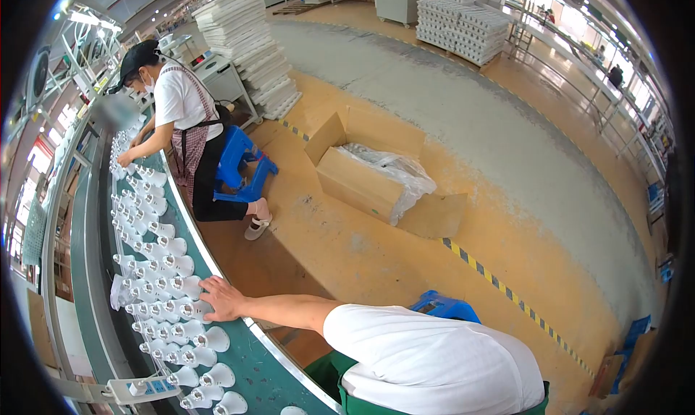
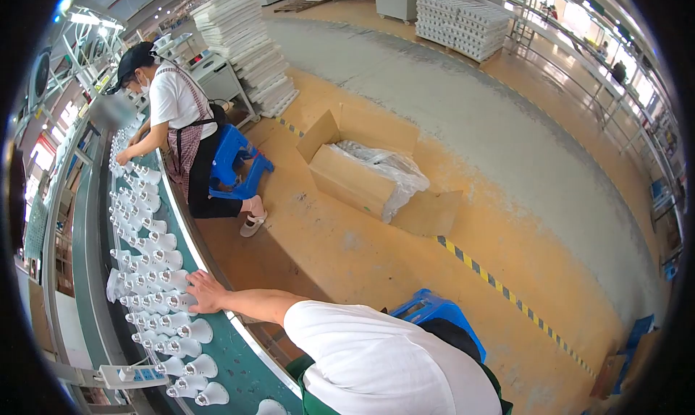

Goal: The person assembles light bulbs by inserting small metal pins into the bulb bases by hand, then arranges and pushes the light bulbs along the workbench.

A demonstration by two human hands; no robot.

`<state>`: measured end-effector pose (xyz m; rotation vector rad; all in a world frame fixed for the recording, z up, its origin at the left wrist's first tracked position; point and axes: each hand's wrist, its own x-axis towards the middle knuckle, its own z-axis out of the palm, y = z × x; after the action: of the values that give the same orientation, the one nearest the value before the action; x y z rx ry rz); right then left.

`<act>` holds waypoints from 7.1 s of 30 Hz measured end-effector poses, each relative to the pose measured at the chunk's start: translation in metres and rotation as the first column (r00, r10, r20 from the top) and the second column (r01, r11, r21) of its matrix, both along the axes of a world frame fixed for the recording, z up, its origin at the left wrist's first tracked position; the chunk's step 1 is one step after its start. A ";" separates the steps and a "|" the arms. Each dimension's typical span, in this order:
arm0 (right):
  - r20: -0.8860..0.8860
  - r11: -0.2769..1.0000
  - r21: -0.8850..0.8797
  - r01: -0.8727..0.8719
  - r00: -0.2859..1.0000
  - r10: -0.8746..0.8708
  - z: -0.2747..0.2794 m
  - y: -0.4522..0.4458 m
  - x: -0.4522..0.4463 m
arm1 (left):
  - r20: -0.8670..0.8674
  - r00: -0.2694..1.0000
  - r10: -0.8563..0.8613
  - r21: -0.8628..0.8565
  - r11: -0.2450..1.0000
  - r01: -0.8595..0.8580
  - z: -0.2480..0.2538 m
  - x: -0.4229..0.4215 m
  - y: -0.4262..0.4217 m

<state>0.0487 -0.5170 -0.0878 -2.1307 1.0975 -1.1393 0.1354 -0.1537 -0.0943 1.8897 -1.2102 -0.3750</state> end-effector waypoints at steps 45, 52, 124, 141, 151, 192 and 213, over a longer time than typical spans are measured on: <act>-0.004 0.982 -0.178 -0.060 0.998 0.060 -0.016 -0.023 -0.005 | 0.045 0.902 0.429 0.053 0.901 -0.431 0.087 0.046 0.010; 0.035 0.880 -0.386 -0.278 0.949 0.315 0.016 0.004 -0.021 | -0.115 0.888 0.445 0.028 0.895 -0.445 0.135 -0.042 0.086; 0.017 -0.178 -0.076 -0.981 -0.180 0.984 0.111 0.388 -0.023 | -0.767 0.429 0.477 -0.105 0.567 -0.817 0.108 -0.152 0.197; -0.133 0.047 -0.385 -0.922 0.106 0.985 0.124 0.364 -0.035 | -0.894 0.328 0.305 -0.192 0.402 -0.896 0.087 -0.162 0.191; -0.375 -0.099 0.075 -0.992 -0.120 0.919 0.143 0.329 -0.044 | -0.127 0.650 0.750 -0.417 0.554 -0.720 0.094 -0.152 0.189; 0.210 -0.114 0.130 -0.985 -0.085 0.974 0.122 0.399 -0.042 | -0.945 0.188 -0.267 -0.314 0.581 -0.751 0.091 -0.165 0.196; 0.168 -0.255 0.290 -0.922 -0.214 0.962 0.131 0.391 -0.031 | -0.920 0.361 0.150 -0.176 0.666 -0.725 0.102 -0.159 0.206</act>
<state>0.0180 -0.1256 0.0427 -1.8161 -0.6587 0.1120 -0.0233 0.0519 0.0079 1.1092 0.0065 -0.4733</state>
